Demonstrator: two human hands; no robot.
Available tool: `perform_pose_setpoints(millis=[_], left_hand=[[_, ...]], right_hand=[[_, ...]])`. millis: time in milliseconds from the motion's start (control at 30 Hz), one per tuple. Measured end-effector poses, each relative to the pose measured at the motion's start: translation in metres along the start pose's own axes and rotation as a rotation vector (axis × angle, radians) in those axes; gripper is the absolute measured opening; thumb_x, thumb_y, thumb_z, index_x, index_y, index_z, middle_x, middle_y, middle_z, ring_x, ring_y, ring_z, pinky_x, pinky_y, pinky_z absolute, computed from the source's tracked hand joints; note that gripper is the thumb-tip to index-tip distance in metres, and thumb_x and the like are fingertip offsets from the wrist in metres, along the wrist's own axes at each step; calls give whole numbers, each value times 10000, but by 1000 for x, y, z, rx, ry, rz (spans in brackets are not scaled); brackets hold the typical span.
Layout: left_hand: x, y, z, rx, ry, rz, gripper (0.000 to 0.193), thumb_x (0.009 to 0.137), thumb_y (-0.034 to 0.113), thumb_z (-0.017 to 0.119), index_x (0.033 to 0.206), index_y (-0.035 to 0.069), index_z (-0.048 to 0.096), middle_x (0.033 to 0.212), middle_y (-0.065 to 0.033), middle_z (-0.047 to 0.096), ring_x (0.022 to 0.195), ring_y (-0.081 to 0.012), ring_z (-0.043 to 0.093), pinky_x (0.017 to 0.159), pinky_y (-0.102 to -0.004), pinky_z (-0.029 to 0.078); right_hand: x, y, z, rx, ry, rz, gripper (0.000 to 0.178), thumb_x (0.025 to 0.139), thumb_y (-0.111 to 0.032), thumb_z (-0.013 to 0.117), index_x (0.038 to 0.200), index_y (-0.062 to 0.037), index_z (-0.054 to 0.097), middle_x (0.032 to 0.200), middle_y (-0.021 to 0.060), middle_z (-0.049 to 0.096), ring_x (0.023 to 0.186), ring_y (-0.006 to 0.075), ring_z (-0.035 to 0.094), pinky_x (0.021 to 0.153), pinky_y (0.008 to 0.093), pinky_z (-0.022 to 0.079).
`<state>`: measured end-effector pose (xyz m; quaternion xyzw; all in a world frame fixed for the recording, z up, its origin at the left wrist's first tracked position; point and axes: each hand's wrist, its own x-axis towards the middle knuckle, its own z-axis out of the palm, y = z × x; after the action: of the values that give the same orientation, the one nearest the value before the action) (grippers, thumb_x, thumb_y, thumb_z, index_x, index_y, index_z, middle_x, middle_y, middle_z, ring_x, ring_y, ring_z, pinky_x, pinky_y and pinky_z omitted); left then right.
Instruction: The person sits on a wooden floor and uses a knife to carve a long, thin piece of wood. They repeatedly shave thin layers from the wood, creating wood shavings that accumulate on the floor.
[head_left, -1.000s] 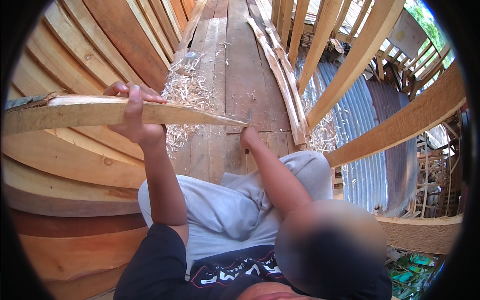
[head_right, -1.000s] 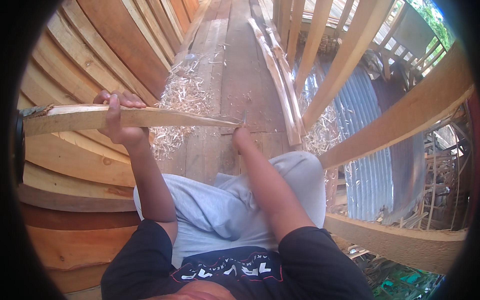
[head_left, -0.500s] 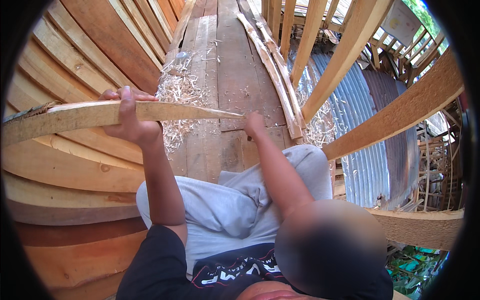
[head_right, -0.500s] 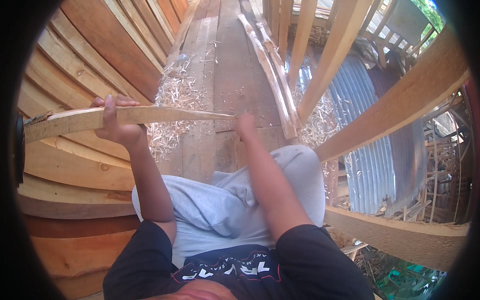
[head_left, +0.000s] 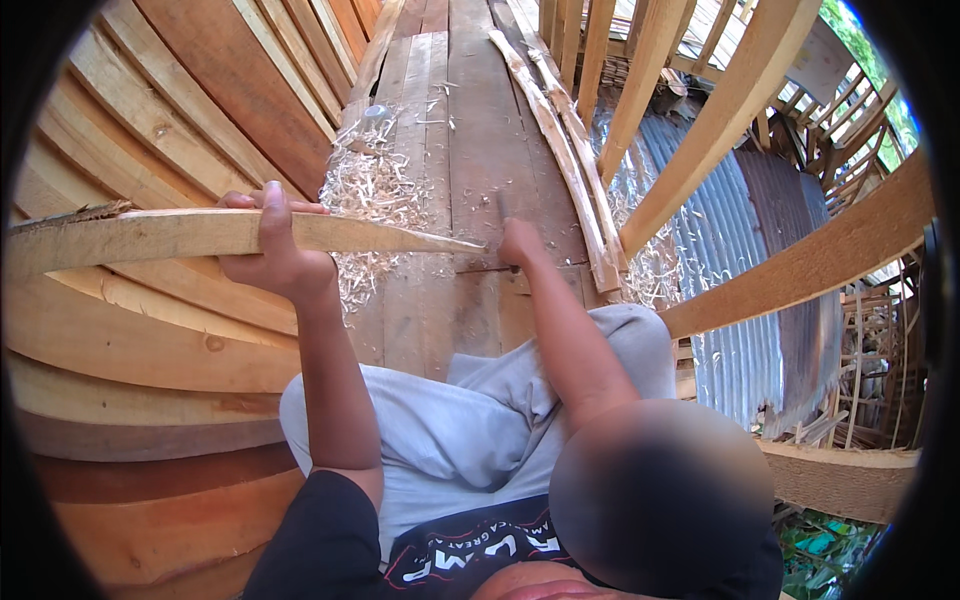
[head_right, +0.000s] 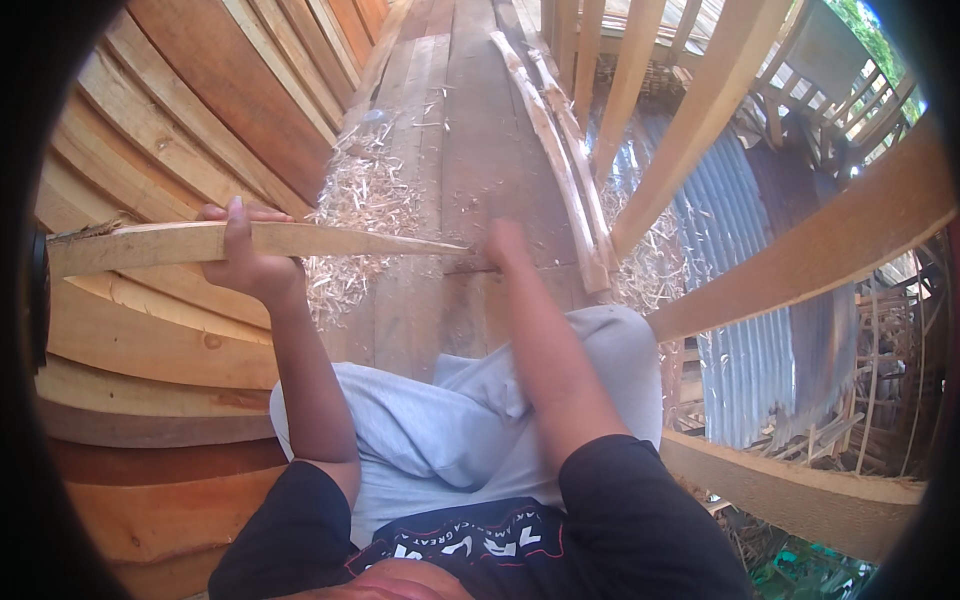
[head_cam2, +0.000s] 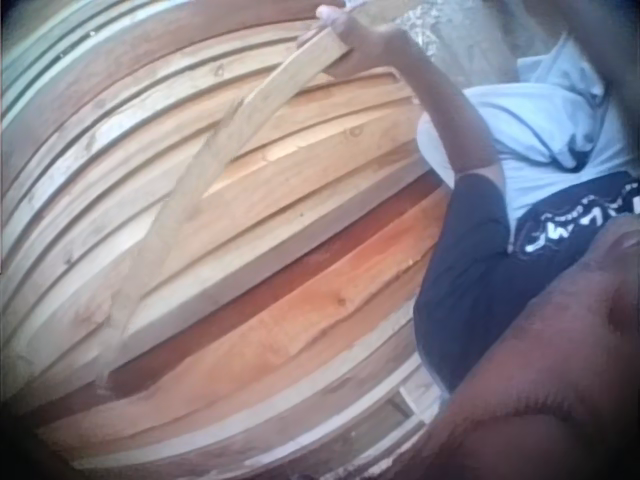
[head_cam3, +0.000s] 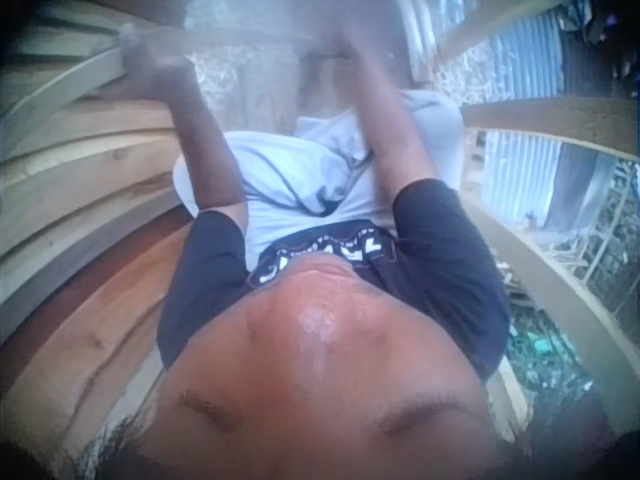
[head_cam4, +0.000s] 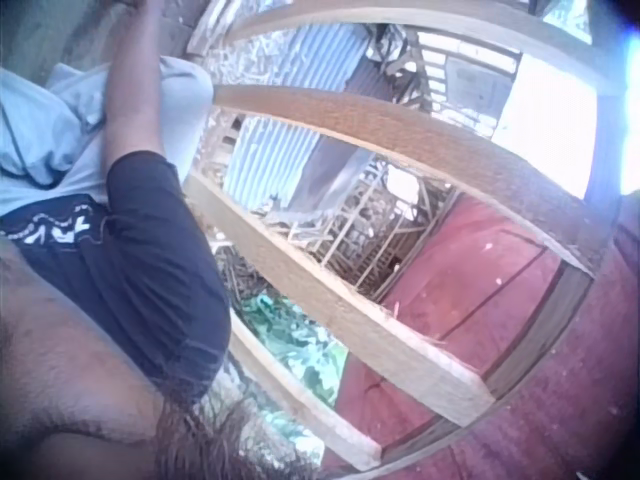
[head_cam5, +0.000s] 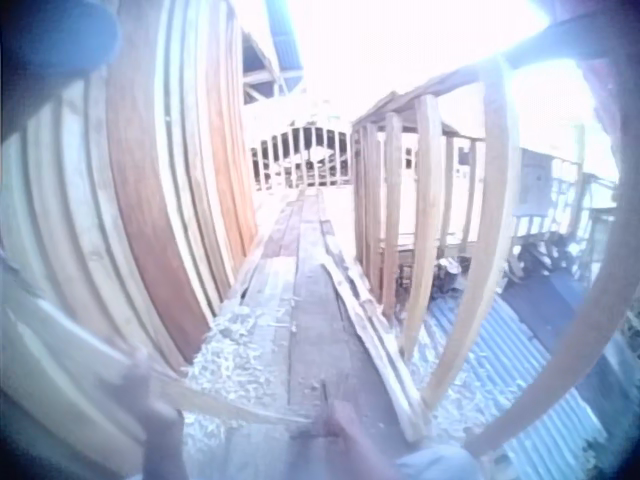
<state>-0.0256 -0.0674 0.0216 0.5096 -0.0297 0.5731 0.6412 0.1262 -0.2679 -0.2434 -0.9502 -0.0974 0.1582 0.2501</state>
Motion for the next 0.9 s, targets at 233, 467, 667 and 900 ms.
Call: perform_pose_setpoints(millis=[233, 467, 667, 900], left_hand=[[1, 0, -1, 79, 4, 39, 246, 802, 9, 643, 958, -18, 455, 700, -87, 528, 424, -186, 570, 400, -299, 512], [4, 16, 2, 79, -58, 22, 257, 800, 21, 632, 990, -31, 467, 630, -85, 546, 426, -178, 567, 420, -283, 506], [12, 40, -7, 33, -125, -6, 251, 808, 19, 615, 1006, -37, 472, 615, -103, 567, 421, -167, 552, 445, -278, 505], [21, 52, -11, 30, -130, -24, 267, 798, 27, 633, 1013, -40, 488, 617, -78, 542, 440, -151, 543, 449, -284, 505]], right_hand=[[11, -13, -2, 66, 143, 49, 274, 772, -138, 626, 994, 0, 709, 1020, 250, 684, 976, 378, 666, 876, 428, 526], [16, 1, 12, 235, 75, -74, 318, 810, -193, 687, 1020, 47, 701, 851, 193, 719, 758, 299, 699, 718, 389, 555], [26, -1, 4, 504, 26, 52, 243, 847, -132, 662, 996, 55, 705, 770, 127, 705, 634, 169, 650, 586, 350, 529], [27, 23, 24, 222, 354, 106, 305, 798, -189, 708, 937, 82, 696, 891, 200, 714, 756, 287, 712, 656, 394, 563]])
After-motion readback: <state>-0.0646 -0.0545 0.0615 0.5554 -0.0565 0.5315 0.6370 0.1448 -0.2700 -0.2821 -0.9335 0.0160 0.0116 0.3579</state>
